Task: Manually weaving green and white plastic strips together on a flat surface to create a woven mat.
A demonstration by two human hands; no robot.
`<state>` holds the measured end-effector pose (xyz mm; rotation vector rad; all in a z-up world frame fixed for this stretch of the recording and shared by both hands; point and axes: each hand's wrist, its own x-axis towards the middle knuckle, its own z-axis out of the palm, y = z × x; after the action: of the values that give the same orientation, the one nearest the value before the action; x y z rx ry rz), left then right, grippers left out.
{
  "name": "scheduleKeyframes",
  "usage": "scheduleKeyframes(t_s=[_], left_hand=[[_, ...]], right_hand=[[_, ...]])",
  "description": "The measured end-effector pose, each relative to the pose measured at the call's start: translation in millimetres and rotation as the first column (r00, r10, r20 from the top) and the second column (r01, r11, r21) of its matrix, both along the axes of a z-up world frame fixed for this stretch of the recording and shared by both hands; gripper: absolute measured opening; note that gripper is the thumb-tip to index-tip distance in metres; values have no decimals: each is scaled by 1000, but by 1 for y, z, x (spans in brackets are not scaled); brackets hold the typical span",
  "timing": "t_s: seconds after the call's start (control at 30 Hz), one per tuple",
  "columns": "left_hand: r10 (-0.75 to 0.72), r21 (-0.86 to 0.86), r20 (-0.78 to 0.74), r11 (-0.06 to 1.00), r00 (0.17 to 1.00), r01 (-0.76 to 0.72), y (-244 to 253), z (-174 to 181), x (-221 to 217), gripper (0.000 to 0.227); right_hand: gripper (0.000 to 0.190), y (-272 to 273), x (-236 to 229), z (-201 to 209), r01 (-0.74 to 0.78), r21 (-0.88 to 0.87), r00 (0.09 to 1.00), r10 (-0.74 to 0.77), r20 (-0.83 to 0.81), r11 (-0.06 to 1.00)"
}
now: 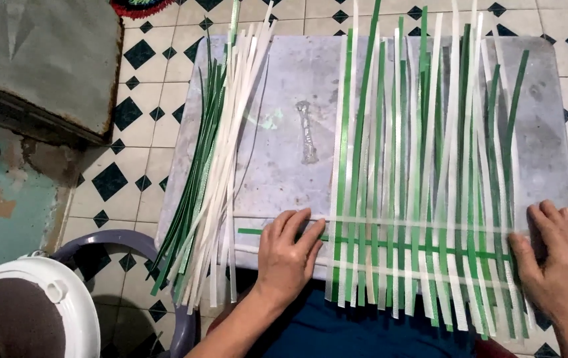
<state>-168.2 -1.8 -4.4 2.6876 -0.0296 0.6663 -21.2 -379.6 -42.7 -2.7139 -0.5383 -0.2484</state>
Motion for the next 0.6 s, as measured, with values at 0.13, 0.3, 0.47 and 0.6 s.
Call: scheduleKeyframes(t_s=[0.13,0.3,0.47,0.6], left_hand=[[-3,11,7,1000,1000,3,-1,-1,1,29],[-125,-7,-18,992,992,124,-13,11,9,39],[-302,96,-196,941,933,324,-33,-4,37,85],[-373,70,-268,912,888,404,-46,-5,47,96]], right_hand=[[57,1,1,2,18,-25,1000,-18,-8,1000],[48,5,-11,31,6,-66,973,9,230,998],[60,26,-16,64,-42,-125,998,47,32,991],[54,31,-19,56,-20,32,995,23,-99,999]])
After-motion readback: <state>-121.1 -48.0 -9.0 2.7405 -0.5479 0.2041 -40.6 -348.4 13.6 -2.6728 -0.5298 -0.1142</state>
